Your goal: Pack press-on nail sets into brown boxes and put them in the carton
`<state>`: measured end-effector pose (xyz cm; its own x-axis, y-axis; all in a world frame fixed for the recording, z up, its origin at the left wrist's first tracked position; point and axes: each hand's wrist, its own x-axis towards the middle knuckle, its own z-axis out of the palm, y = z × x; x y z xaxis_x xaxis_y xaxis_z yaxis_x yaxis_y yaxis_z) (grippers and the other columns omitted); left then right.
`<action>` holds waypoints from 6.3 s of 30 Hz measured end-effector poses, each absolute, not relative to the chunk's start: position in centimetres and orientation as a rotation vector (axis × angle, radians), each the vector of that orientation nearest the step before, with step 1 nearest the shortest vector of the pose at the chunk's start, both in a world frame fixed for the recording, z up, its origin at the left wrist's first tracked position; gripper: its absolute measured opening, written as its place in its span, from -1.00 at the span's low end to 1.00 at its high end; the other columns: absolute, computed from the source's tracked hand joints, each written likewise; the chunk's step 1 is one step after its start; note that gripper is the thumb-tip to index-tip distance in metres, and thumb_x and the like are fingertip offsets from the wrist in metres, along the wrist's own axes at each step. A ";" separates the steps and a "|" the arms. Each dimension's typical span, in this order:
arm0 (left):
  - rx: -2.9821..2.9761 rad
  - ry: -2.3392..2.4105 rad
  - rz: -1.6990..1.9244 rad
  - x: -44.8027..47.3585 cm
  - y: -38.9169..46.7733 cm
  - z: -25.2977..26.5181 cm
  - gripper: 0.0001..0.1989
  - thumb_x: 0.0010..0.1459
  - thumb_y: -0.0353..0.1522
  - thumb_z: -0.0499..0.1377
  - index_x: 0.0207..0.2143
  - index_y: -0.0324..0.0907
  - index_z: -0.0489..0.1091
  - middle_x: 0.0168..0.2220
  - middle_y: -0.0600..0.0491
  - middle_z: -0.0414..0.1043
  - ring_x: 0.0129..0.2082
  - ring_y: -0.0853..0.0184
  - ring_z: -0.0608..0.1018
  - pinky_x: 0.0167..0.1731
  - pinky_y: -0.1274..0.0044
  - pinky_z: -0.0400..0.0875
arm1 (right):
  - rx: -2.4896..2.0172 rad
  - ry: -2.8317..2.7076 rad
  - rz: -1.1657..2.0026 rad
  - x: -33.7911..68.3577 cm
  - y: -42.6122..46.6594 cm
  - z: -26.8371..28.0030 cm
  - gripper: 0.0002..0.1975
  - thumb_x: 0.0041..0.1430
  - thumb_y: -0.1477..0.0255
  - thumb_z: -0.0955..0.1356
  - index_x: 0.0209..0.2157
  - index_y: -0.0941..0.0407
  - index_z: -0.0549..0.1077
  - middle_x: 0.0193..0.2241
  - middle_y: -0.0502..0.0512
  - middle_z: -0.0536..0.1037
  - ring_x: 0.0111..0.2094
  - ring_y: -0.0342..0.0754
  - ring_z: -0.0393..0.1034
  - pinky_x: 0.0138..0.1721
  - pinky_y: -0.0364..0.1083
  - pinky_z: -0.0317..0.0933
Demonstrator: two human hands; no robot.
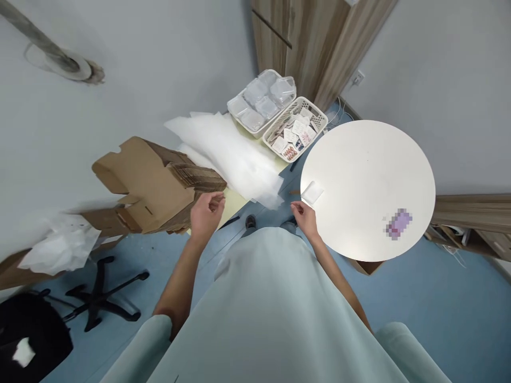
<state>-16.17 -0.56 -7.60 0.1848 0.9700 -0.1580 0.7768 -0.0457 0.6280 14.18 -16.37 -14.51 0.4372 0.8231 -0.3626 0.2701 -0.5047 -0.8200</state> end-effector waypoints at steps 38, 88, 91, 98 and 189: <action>2.195 1.433 0.294 -33.1 3.8 -12.0 -0.63 0.42 -0.42 0.05 0.06 -0.16 0.63 0.00 -0.16 0.63 0.05 0.04 0.62 0.08 0.29 0.52 | -2.391 -2.078 1.162 -15.7 -1.0 -8.2 -0.43 0.53 0.38 0.22 0.50 -0.06 0.25 0.09 0.27 0.67 0.14 0.22 0.59 0.05 0.09 0.44; 2.586 -0.224 -0.396 20.4 -17.1 -21.0 -0.35 0.36 -0.63 0.04 0.41 -0.03 0.37 0.44 -0.18 0.34 0.45 0.11 0.40 0.38 0.13 0.40 | -1.910 0.095 0.671 32.3 -40.9 -19.3 -0.39 0.05 -0.20 0.39 -0.30 0.12 0.51 -0.28 0.21 0.70 -0.48 -0.06 0.49 -0.48 -0.13 0.24; 2.571 -0.173 -0.528 21.1 -17.5 -22.7 -0.31 0.33 -0.64 0.04 0.43 -0.04 0.35 0.44 -0.22 0.32 0.43 0.08 0.43 0.36 0.15 0.40 | -1.947 0.132 0.716 33.0 -41.1 -21.5 -0.41 0.10 -0.18 0.37 -0.30 0.12 0.51 -0.23 0.21 0.71 -0.48 -0.09 0.50 -0.49 -0.14 0.25; 2.608 0.048 -0.688 21.5 -16.0 -25.3 -0.38 0.25 -0.55 0.15 0.35 -0.18 0.37 0.43 -0.27 0.31 0.41 0.02 0.41 0.34 0.21 0.39 | -2.233 0.200 0.908 34.4 -41.7 -22.9 -0.58 0.37 0.23 0.35 0.08 0.23 0.55 0.09 0.32 0.66 -0.23 -0.01 0.67 -0.10 -0.05 0.48; 2.077 0.524 -0.863 23.1 -12.0 -23.6 0.32 0.18 -0.20 0.47 0.61 -0.13 -0.46 -0.22 0.06 0.71 -0.36 0.20 0.73 -0.17 0.46 0.54 | -2.523 -0.730 1.094 34.6 -34.7 -25.2 0.36 0.10 0.22 0.65 0.60 -0.23 -0.29 0.51 0.38 0.06 0.26 0.36 0.45 0.13 0.16 0.44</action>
